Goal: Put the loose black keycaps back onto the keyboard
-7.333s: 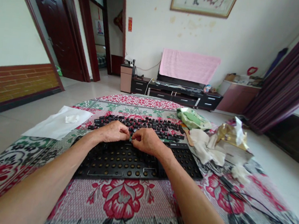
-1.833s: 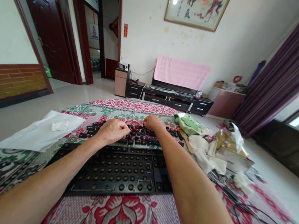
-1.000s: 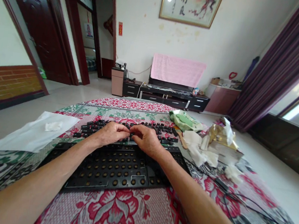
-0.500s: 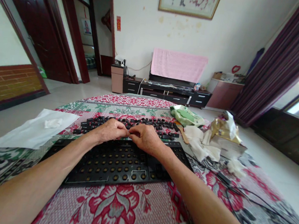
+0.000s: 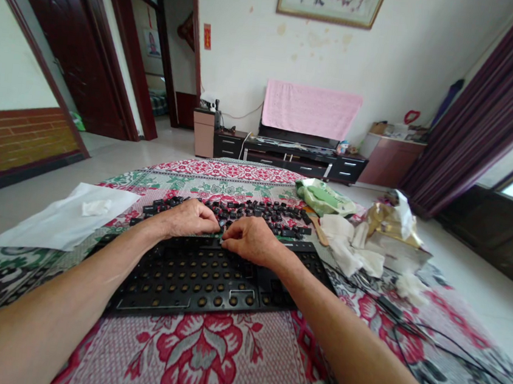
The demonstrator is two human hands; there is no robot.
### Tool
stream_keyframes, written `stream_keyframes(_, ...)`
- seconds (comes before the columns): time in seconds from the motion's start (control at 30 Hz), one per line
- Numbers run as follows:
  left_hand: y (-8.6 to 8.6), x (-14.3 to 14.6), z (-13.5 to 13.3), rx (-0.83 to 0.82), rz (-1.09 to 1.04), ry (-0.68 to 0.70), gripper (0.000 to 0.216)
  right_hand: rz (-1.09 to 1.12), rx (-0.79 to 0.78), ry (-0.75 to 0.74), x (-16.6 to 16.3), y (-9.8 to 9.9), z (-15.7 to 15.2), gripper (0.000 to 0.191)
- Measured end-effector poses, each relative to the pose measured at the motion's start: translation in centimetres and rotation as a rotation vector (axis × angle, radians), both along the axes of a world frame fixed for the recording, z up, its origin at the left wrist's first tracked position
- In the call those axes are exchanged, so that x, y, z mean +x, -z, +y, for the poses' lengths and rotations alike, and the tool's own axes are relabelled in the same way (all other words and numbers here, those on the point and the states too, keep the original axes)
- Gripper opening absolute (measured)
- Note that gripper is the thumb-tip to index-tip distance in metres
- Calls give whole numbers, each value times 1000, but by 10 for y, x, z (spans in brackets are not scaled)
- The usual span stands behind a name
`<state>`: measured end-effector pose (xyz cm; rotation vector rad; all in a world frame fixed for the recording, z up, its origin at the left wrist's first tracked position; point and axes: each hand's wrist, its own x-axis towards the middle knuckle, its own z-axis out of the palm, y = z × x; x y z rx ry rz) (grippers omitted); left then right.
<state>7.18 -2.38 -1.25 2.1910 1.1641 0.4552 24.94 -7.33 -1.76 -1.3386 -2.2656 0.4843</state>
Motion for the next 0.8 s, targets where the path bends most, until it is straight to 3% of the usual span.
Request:
stream_keyframes(0.17, 1, 1, -1, -1, 6, 7, 27, -9, -7, 4, -3, 1, 1, 13)
stream_keyframes(0.37, 1, 2, -3, -51, 25, 110, 24, -11, -69, -11, -1, 1, 4, 15)
stream_keyframes(0.8, 5, 5, -3, -36, 78, 95, 21, 24, -124, -27, 1, 1, 6, 17)
